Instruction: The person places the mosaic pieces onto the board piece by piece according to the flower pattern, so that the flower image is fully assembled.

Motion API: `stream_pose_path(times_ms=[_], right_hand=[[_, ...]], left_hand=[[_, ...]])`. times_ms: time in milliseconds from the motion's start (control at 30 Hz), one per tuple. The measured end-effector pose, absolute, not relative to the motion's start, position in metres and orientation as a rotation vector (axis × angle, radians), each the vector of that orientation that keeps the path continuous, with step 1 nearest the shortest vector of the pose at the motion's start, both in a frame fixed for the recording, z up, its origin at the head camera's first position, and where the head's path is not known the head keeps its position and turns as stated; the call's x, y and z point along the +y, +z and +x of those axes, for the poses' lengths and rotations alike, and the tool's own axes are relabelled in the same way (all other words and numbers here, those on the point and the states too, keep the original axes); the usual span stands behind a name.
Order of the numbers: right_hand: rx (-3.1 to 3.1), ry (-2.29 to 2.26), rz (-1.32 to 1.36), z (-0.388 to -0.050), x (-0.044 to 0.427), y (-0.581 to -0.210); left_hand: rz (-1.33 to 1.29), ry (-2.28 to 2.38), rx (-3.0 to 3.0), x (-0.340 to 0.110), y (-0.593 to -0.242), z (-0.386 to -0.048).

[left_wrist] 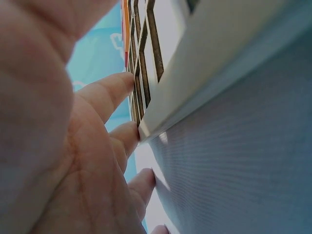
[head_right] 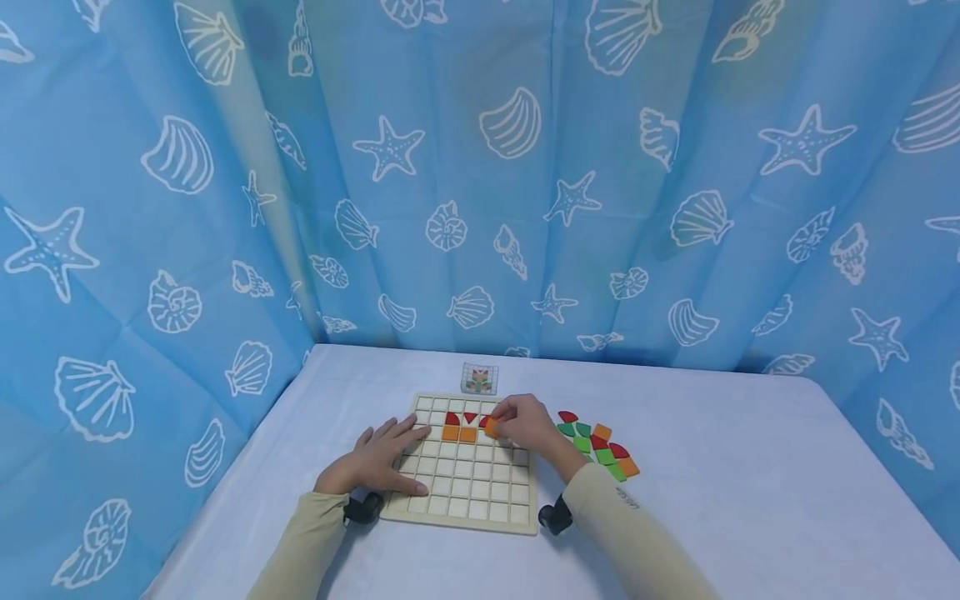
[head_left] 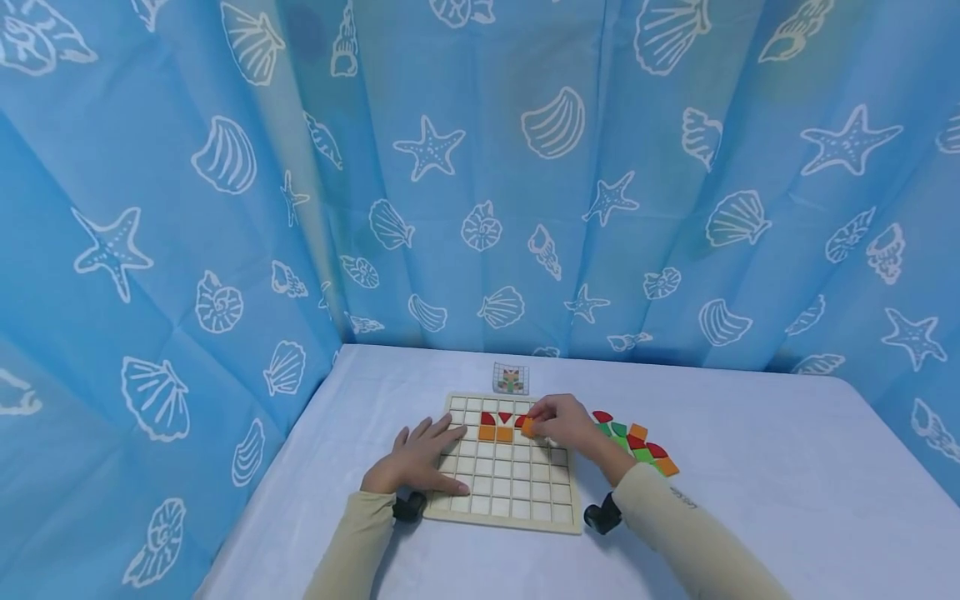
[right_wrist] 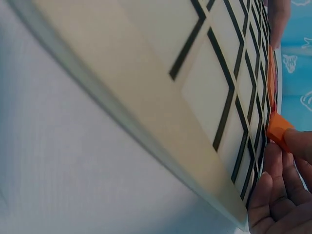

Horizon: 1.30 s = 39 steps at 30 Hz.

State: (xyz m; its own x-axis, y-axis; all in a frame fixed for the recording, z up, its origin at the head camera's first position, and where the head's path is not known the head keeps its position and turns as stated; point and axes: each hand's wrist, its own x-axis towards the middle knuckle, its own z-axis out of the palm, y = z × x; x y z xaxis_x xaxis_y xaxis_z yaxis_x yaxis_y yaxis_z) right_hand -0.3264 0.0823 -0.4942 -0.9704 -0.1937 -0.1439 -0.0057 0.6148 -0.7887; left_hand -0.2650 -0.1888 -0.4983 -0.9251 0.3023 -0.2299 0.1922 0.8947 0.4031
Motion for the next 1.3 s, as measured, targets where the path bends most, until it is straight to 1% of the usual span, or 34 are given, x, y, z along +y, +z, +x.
stream_pose_path(times_ms=[333,767,1300], right_hand=[[2.695,-1.228,-0.205,-0.3231,0.0759,-0.4972],[2.755,-1.044,-0.387,-0.3196,0.0722,-0.5002],[2.725,-1.087,-0.309,-0.3164,0.0735,-0.5034]], left_hand=[[0.393,0.537,2.775,-0.1873,-0.499,-0.2675],[0.39,0.55,2.769,-0.1897,-0.4977,-0.2652],[0.372,0.538,2.768,-0.189,-0.5,-0.2648]])
